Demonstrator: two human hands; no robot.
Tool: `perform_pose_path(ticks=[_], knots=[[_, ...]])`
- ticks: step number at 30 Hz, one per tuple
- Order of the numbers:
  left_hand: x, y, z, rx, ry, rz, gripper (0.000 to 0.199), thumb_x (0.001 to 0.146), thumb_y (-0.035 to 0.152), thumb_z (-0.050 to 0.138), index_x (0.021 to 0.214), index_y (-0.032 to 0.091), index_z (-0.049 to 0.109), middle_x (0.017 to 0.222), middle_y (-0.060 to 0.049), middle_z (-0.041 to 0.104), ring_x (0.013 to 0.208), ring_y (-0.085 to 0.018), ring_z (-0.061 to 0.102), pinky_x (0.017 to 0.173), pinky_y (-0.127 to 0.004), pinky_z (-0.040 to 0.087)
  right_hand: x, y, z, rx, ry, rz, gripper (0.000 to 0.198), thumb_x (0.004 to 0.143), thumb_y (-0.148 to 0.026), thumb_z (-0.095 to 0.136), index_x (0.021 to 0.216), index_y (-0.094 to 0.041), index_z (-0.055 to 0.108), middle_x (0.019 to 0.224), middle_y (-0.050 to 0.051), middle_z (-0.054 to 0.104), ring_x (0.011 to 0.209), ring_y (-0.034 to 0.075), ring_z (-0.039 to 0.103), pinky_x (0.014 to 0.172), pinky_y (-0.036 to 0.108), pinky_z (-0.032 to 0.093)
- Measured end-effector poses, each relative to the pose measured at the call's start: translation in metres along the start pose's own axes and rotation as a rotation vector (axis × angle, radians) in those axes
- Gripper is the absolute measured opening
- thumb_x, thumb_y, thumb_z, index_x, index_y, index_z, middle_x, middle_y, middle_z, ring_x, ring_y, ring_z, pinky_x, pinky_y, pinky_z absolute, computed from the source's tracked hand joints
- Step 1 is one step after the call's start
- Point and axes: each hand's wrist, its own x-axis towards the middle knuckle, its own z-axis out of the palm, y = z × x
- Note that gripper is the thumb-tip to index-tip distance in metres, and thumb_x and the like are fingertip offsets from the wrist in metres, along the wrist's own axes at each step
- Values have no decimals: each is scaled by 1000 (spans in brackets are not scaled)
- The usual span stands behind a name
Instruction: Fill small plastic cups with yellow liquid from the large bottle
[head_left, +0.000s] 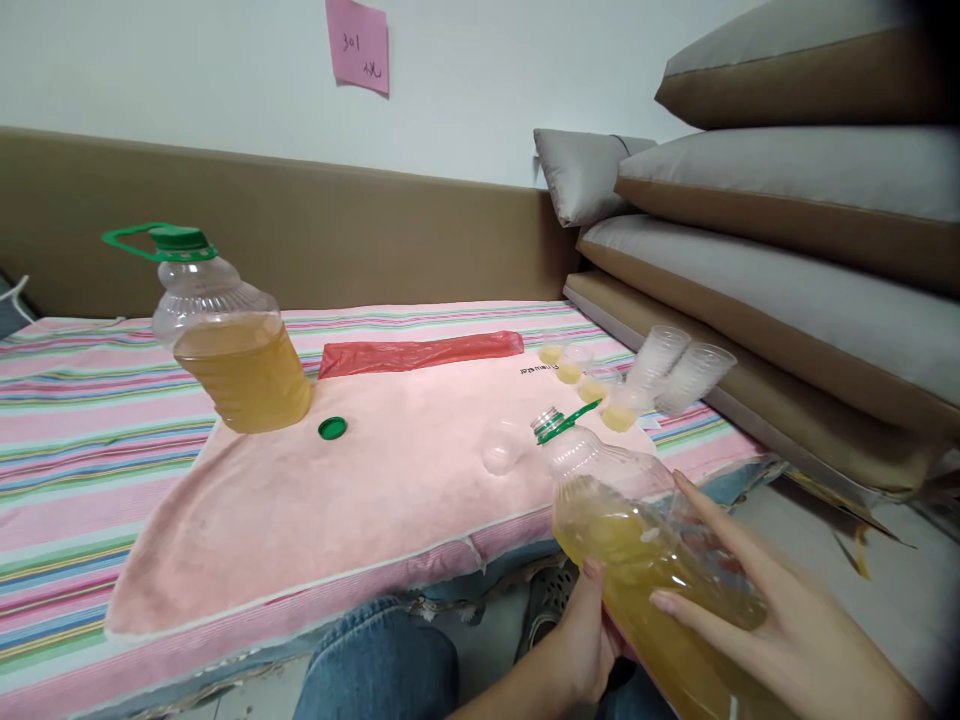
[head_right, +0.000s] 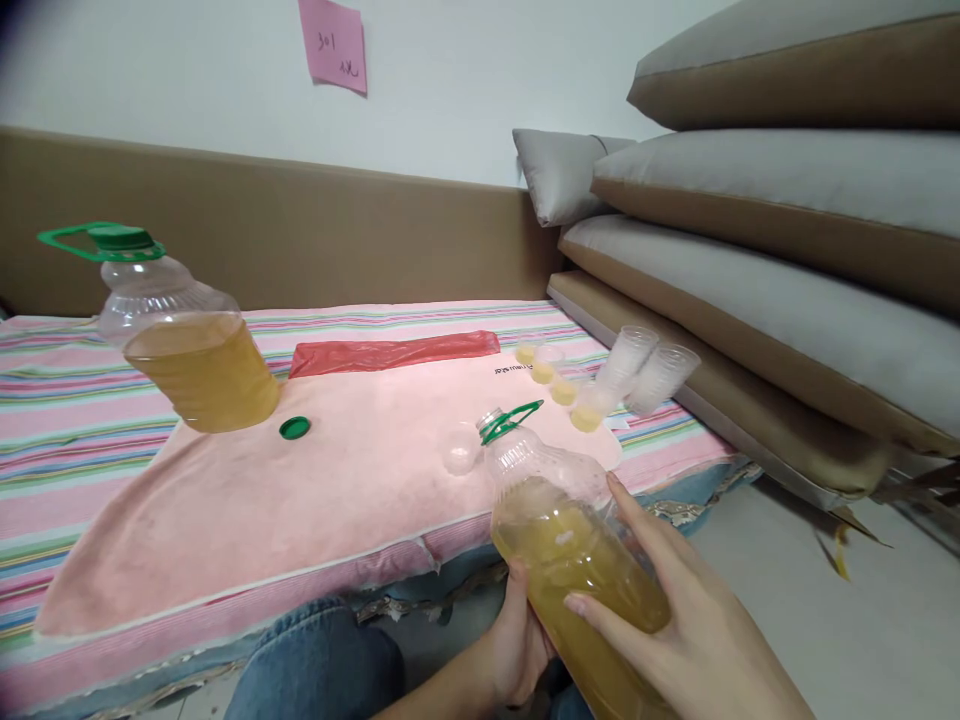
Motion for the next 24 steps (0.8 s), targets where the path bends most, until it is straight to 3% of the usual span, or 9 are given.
perform_pose_path(ticks=[4,9,14,24], knots=[[1,-3,1,7,18,-28,100,49,93,57,119,23,70,124,-14,70,123,-40,58,100,-51,47,0,3,-2,-3,-14,7,84,84,-68,62,155,-38,29,135,7,57,108,37,64,85,53,59],[-2,-3,6,-25,-2,-59,105,46,93,60,123,21,68,128,-16,67,124,-40,56,100,-51,47,0,8,-6,-72,-132,35,85,87,-66,59,157,-33,23,139,9,53,110,34,63,90,50,57],[-3,-5,7,-47,-48,-55,107,47,94,58,125,20,66,125,-16,69,122,-40,58,98,-53,48,-2,14,-7,-122,-121,32,86,85,-70,57,157,-39,21,139,5,54,108,32,64,85,47,60],[-2,-8,6,-93,-55,-84,116,46,95,57,137,23,58,141,-15,58,128,-41,53,102,-54,44,7,20,-7,-134,-187,9,83,88,-68,55,157,-41,17,134,7,57,112,34,62,88,51,57]])
